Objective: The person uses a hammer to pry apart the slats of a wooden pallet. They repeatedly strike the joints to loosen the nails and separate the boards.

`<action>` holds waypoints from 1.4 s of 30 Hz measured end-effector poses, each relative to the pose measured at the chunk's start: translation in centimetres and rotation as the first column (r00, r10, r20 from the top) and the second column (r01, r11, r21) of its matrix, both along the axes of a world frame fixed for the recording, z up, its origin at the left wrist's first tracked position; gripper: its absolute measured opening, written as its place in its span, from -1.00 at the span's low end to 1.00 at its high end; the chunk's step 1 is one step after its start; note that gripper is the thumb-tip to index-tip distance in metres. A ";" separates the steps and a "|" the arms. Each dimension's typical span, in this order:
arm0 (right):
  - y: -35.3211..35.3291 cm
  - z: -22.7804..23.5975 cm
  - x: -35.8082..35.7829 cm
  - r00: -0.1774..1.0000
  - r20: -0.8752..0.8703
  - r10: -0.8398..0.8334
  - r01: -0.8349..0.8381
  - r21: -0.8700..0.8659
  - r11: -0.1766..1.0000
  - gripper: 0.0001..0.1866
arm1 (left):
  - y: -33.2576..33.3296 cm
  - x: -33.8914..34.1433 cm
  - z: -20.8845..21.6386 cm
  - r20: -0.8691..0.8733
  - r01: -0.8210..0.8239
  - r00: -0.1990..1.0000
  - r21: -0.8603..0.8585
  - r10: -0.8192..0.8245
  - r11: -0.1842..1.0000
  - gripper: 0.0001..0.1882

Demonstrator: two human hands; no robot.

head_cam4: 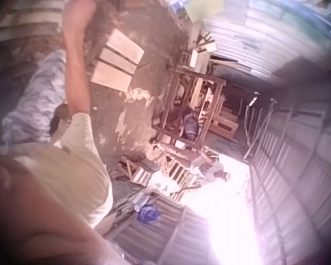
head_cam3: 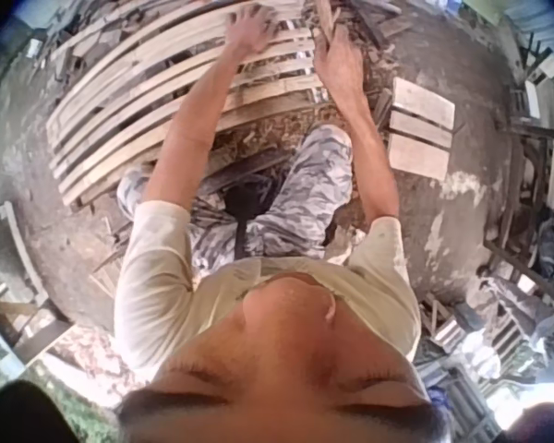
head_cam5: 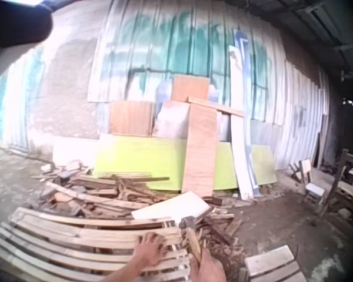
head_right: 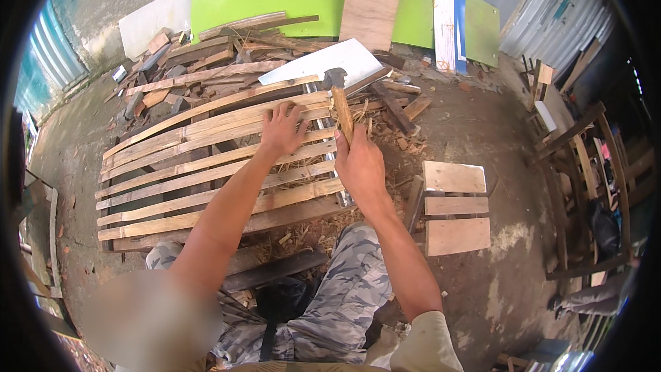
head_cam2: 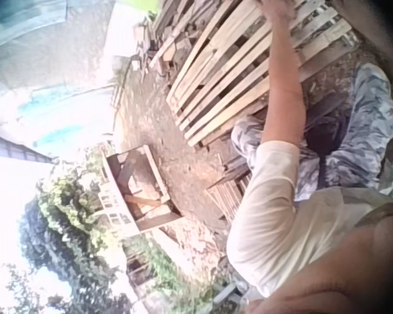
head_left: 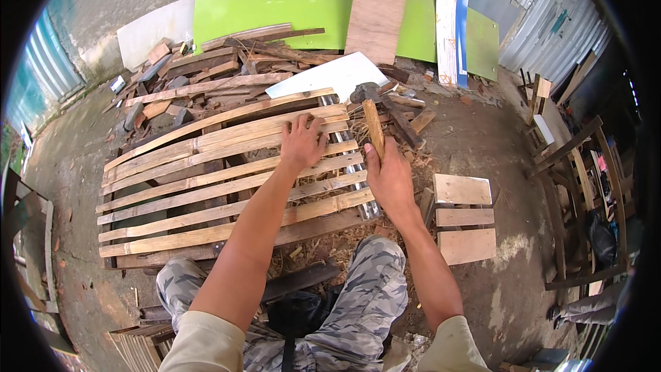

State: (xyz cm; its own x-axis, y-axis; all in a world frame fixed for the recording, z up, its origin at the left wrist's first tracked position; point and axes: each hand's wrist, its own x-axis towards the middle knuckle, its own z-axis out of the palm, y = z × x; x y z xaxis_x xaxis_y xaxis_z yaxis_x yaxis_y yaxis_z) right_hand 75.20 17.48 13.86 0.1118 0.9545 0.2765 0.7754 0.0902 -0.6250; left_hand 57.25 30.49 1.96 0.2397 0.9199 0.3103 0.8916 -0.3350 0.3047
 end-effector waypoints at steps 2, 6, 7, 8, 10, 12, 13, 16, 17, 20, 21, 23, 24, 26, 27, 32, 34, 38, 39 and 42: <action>0.7 -2.5 0.3 0.998 0.068 0.008 -0.006 -0.037 0.999 -0.68 | -0.1 0.2 0.0 0.010 0.010 1.000 0.002 -0.010 1.000 -0.52; 1.1 -4.3 1.0 0.982 0.185 0.049 -0.017 -0.171 0.985 -0.67 | 0.2 0.1 -0.1 0.018 0.012 1.000 0.037 -0.013 0.999 -0.52; 1.0 -3.8 1.1 0.984 0.172 0.039 -0.010 -0.166 0.986 -0.67 | 0.1 -0.1 -0.1 0.024 0.007 1.000 0.026 -0.007 1.000 -0.53; 0.9 -2.5 0.5 0.987 0.159 0.035 -0.009 -0.163 0.987 -0.67 | 0.0 -0.4 -0.2 0.028 -0.004 1.000 0.015 0.004 1.000 -0.54; 0.6 -0.4 -0.4 0.997 0.074 -0.010 0.015 -0.065 0.998 -0.67 | -0.1 -0.4 0.0 0.038 -0.003 0.999 0.002 0.003 1.000 -0.54; 0.6 0.3 -0.8 1.000 -0.005 -0.023 0.024 0.044 0.999 -0.67 | 0.1 -0.3 0.0 0.040 0.001 0.999 0.004 -0.001 1.000 -0.54; 0.4 -0.5 -0.9 1.000 -0.005 -0.010 0.011 0.098 0.995 -0.67 | 0.0 -0.3 -0.1 0.038 0.003 0.999 0.009 -0.003 1.000 -0.54; 1.0 -5.4 1.6 0.983 0.175 0.053 0.002 -0.303 0.953 -0.67 | 0.0 0.6 0.0 0.046 0.023 0.999 0.045 -0.025 0.999 -0.54; 1.1 -4.9 1.5 0.974 0.222 0.053 0.011 -0.278 0.961 -0.66 | 0.0 0.5 -0.1 0.044 0.031 0.998 0.055 -0.034 0.998 -0.54; 1.0 -1.5 0.0 0.987 0.157 0.021 0.004 -0.161 0.987 -0.66 | -0.1 -0.6 0.0 0.063 0.026 0.998 0.058 -0.029 0.998 -0.53; 0.8 0.1 -0.6 0.996 0.086 -0.026 0.036 -0.122 0.992 -0.67 | 0.0 -0.6 0.0 0.064 0.023 0.998 0.052 -0.026 0.998 -0.53; 0.5 1.3 -1.1 0.999 0.003 -0.042 0.042 -0.020 0.999 -0.67 | 0.1 -0.4 0.1 0.066 0.019 0.998 0.039 -0.021 0.999 -0.53; 0.3 1.5 -1.1 0.998 -0.039 -0.047 0.048 0.030 0.998 -0.67 | 0.1 -0.3 0.0 0.058 0.019 0.998 0.044 -0.022 0.999 -0.53; 0.7 -3.0 0.6 0.994 0.101 -0.029 0.048 -0.192 0.980 -0.68 | 0.0 0.3 0.0 0.046 0.032 0.998 0.054 -0.034 0.998 -0.53; 0.6 -3.8 0.8 0.986 0.165 -0.004 0.055 -0.301 0.952 -0.68 | 0.1 0.3 -0.1 0.051 0.025 0.998 0.061 -0.028 0.998 -0.53; 0.6 -0.6 0.5 0.989 0.148 0.024 0.004 -0.187 0.982 -0.69 | 0.1 -0.4 0.1 0.078 0.019 0.997 -0.004 -0.019 1.000 -0.52; 0.5 2.2 -1.1 0.998 0.036 -0.046 0.048 -0.072 0.996 -0.68 | 0.3 -1.0 -0.1 0.052 -0.002 0.999 -0.019 0.003 1.000 -0.51; 0.6 -3.0 0.3 0.998 -0.006 -0.061 0.058 -0.240 0.969 -0.69 | 0.4 -0.1 -0.2 0.056 0.029 0.998 0.001 -0.029 1.000 -0.51; 0.9 -6.7 2.6 0.973 0.228 0.039 0.032 -0.299 0.954 -0.65 | 0.3 0.8 0.0 0.071 0.050 0.996 0.011 -0.050 0.999 -0.52; 1.3 -2.6 1.0 0.981 0.195 0.017 0.033 -0.245 0.969 -0.62 | 0.5 -0.6 -0.1 0.074 0.012 0.997 -0.005 -0.011 1.000 -0.52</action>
State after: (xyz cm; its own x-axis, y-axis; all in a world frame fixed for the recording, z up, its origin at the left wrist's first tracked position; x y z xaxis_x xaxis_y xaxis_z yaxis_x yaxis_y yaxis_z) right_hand 76.22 18.78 11.28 0.0873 0.9949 0.0502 0.8841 -0.0541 -0.4642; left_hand 56.66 31.03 1.89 0.2269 0.9189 0.3226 0.8626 -0.3434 0.3715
